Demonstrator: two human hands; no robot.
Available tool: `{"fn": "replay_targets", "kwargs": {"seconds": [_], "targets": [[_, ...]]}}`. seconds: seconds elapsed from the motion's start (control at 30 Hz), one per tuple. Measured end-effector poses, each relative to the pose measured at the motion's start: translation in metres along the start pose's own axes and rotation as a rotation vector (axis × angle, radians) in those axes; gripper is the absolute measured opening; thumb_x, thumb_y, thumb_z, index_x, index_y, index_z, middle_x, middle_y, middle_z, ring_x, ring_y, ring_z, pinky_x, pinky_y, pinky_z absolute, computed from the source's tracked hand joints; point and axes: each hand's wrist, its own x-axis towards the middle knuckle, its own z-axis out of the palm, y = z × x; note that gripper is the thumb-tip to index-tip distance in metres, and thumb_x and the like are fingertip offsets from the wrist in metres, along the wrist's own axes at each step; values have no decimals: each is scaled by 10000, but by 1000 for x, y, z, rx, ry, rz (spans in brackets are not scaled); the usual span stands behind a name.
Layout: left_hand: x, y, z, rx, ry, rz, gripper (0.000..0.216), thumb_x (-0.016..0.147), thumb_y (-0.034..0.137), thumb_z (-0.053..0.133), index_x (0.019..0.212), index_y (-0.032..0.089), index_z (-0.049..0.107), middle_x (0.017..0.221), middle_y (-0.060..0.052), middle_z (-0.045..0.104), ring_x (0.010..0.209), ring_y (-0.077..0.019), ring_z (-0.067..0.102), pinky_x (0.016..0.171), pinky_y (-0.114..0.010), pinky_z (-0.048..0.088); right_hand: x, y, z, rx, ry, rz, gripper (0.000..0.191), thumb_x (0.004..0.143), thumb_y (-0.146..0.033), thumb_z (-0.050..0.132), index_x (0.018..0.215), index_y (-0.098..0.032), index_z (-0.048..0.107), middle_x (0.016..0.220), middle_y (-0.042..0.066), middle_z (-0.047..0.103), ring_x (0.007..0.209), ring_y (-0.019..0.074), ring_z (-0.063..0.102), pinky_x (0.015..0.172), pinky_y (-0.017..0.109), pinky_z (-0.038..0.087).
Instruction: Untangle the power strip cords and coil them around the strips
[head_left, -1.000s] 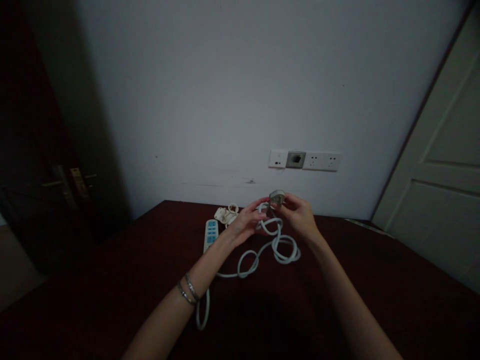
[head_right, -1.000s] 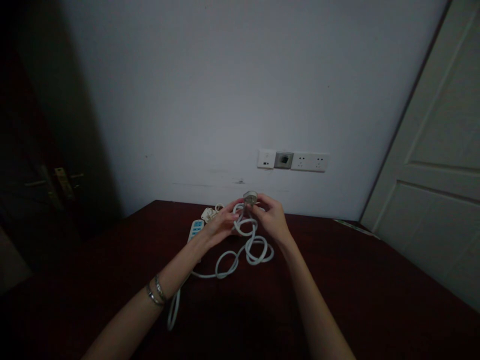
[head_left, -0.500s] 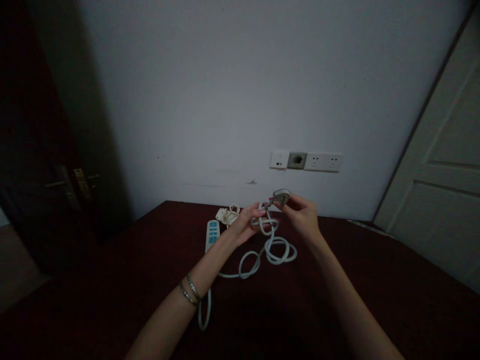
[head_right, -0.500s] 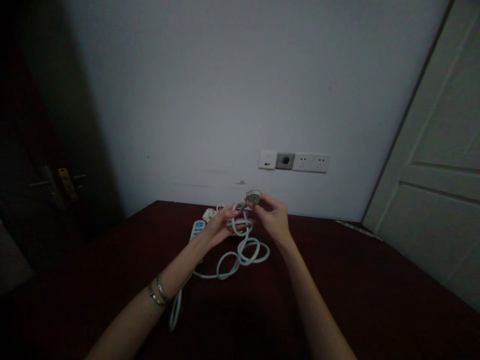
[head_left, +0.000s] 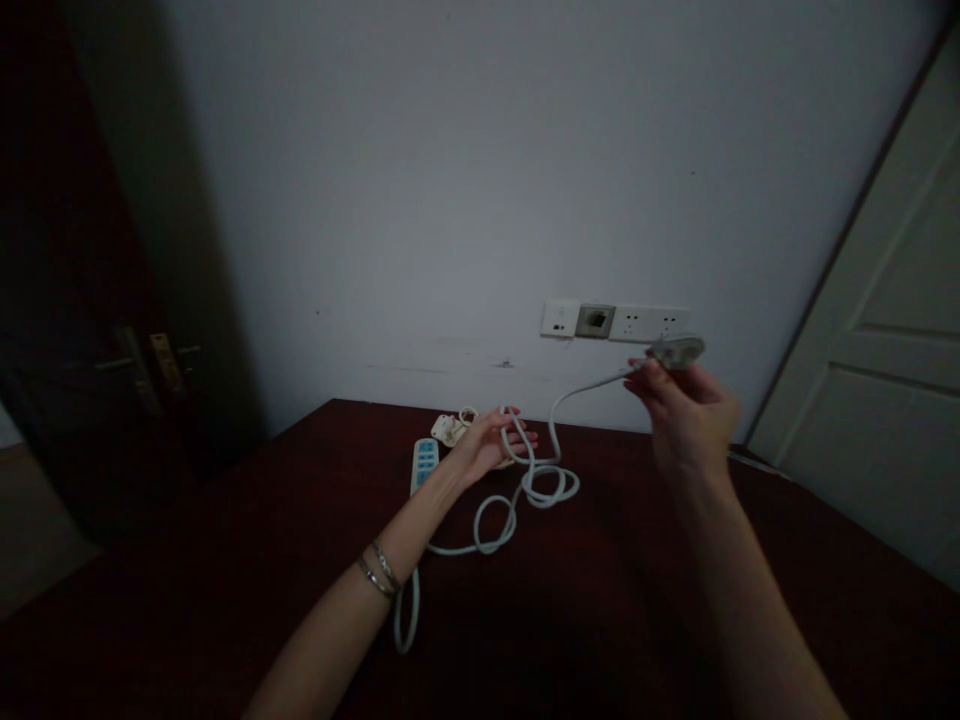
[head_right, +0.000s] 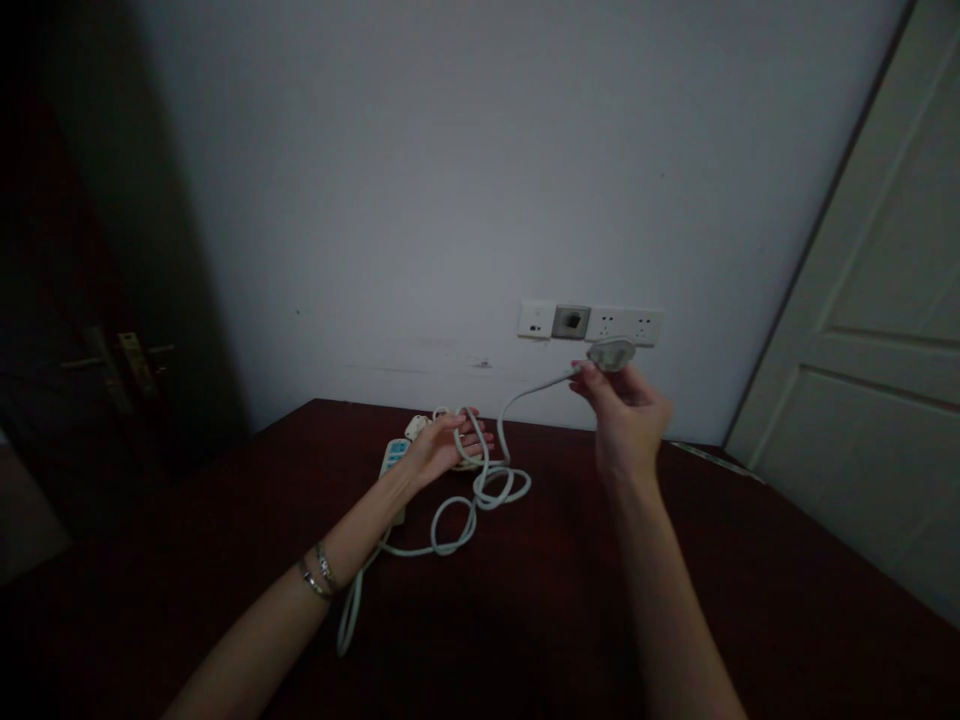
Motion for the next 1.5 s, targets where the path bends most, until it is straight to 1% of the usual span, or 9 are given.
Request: {"fn": "replay_targets", "kwargs": {"seconds": [0.23, 0.43, 0.53, 0.67, 0.87, 1.1, 1.3, 1.4, 1.5], "targets": [[-1, 0, -6, -16, -74, -57, 291, 678, 235, 578, 933, 95, 591, 872, -134, 661, 882, -270, 639, 842, -423, 447, 19, -16, -28, -85, 122, -109, 202, 619, -244, 748, 784, -149, 682, 732, 7, 664, 609, 117, 627, 604, 272, 547], [1, 6, -18, 38, -111, -42, 448, 536, 78, 480, 960, 81, 626, 946, -148, 667, 957, -289, 618, 863, -433, 437, 25, -16, -37, -68, 198, -77, 153, 629, -210, 737, 755, -149, 675, 710, 7, 657, 586, 111, 618, 576, 260, 549], [2, 7, -24, 170, -107, 4, 488, 456, -14, 450, 882, 106, 656, 910, -117, 688, 917, -255, 634, 850, -400, 449, 29, -19, -45, -43, 266, -66, 101, 628, -180, 731, 702, -151, 668, 677, 4, 644, 560, 104, 604, 549, 239, 545], [0, 8, -26, 479, -115, -15, 336, 490, -26, 533, 758, 108, 685, 821, -108, 705, 804, -221, 655, 758, -323, 474, 32, -24, -52, -32, 334, -38, 46, 659, -164, 709, 670, -184, 669, 692, 1, 627, 581, 99, 599, 576, 218, 546], [-4, 11, -16, 938, -341, 0, 162, 628, 78, 558, 656, 145, 703, 999, -96, 680, 955, -200, 602, 847, -321, 438, 31, -24, -48, 92, 416, 10, 105, 681, -127, 692, 634, -205, 640, 709, -4, 595, 631, 113, 606, 610, 242, 568], [1, -7, -12, 1056, -296, -87, 281, 659, 170, 601, 928, 170, 682, 874, -74, 679, 804, -176, 615, 703, -295, 469, 20, -17, -23, 243, 375, 78, 84, 669, -136, 699, 730, -152, 642, 735, -17, 607, 672, 89, 612, 693, 232, 556], [-4, -41, -5, 1229, -587, -144, 591, 547, 40, 596, 1107, 228, 613, 1015, -63, 658, 892, -244, 618, 762, -351, 476, 10, -11, -10, 272, 310, 108, 131, 656, -165, 718, 752, -137, 633, 751, -11, 607, 673, 81, 609, 726, 225, 545], [-8, -50, 8, 1160, -695, -229, 661, 545, 16, 583, 1169, 236, 580, 1163, -50, 605, 1081, -272, 549, 914, -392, 411, 8, -11, -8, 276, 270, 104, 124, 665, -172, 714, 748, -144, 627, 758, -13, 605, 701, 80, 610, 740, 216, 540], [-11, -44, 20, 1024, -809, -354, 573, 562, 76, 663, 1108, 245, 625, 1263, -10, 542, 1255, -255, 398, 1038, -367, 281, 9, -11, -8, 284, 275, 102, 114, 670, -156, 701, 752, -146, 622, 757, -13, 602, 704, 79, 606, 747, 219, 539]]}}
